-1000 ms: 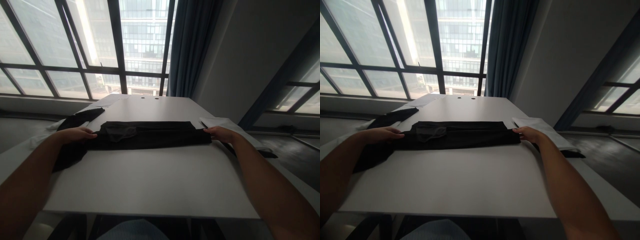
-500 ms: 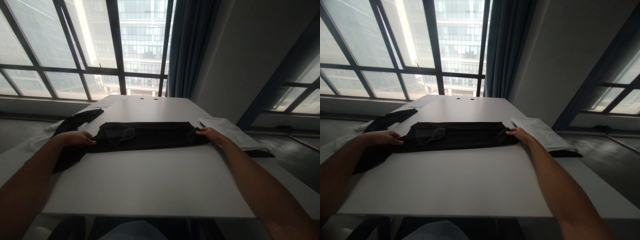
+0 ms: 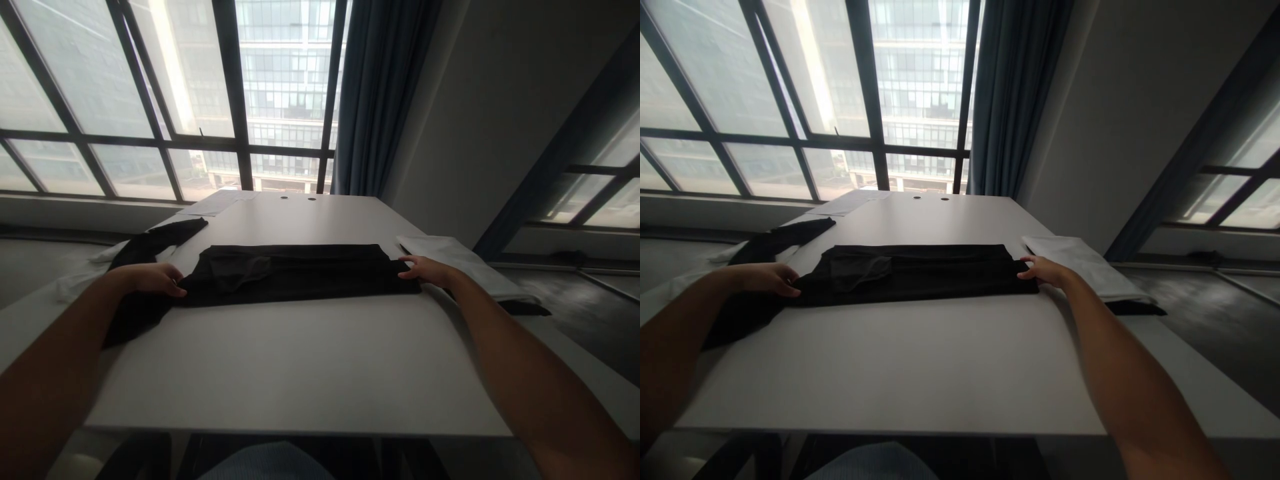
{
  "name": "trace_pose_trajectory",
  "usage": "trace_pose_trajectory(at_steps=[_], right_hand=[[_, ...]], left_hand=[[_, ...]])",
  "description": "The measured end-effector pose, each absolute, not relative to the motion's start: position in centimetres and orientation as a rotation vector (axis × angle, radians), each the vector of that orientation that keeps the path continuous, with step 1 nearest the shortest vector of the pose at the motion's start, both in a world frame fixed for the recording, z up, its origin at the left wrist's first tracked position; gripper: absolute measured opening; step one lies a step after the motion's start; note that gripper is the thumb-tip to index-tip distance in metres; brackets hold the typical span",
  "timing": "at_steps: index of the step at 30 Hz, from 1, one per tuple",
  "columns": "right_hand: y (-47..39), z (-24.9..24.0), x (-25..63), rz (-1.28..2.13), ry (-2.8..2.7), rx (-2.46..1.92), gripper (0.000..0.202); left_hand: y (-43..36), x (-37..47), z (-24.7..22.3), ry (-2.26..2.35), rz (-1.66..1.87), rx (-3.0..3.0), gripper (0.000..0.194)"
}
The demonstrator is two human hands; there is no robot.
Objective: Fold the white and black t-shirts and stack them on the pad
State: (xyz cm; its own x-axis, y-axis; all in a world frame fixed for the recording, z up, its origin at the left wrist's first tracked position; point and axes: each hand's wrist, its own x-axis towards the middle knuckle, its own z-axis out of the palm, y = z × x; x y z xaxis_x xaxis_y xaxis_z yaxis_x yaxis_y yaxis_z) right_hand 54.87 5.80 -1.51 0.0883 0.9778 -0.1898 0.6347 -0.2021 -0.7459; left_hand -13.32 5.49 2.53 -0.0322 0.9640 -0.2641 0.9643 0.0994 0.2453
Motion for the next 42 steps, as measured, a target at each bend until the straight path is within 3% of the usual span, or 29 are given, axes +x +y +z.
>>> trace_pose_trajectory(at_steps=[3, 10, 15, 19, 22, 27, 38, 42], right_hand=[[5.7, -1.2, 55.1, 0.954, -1.546, -2.014, 0.069], [6.3, -1.3, 55.0, 0.705, -1.871, -2.148, 0.081], [6.3, -0.5, 52.6, 0.128, -2.054, -2.288, 0.079], [5.8, -1.5, 46.6, -0.215, -2.27, -1.838, 0.06], [5.8, -3.6, 43.1, -0.059, -2.45, -1.658, 0.065], [6.1, -5.8, 43.8, 0.213, -2.458, -1.824, 0.079], [2.3, -4.8, 47.5, 0.187, -2.318, -2.108, 0.088], [-2.3, -3.4, 44.8, 0.075, -2.345, -2.101, 0.092]], left_hand=[[5.8, -13.8, 2.4, 1.851, -0.142, 1.809, 0.041], [6.6, -14.1, 2.2, 2.009, -0.04, 1.832, 0.064], [6.5, -8.7, 1.2, 1.962, 0.293, 2.257, 0.073], [5.2, -2.8, -1.9, 1.678, 0.373, 2.573, 0.075], [4.2, -0.5, -4.2, 1.653, 0.185, 2.586, 0.081], [4.1, -0.6, -5.0, 1.679, 0.019, 2.545, 0.078], [8.3, -0.7, -4.5, 1.485, -0.028, 2.696, 0.073], [12.2, -2.0, -3.5, 1.672, -0.019, 2.816, 0.07]])
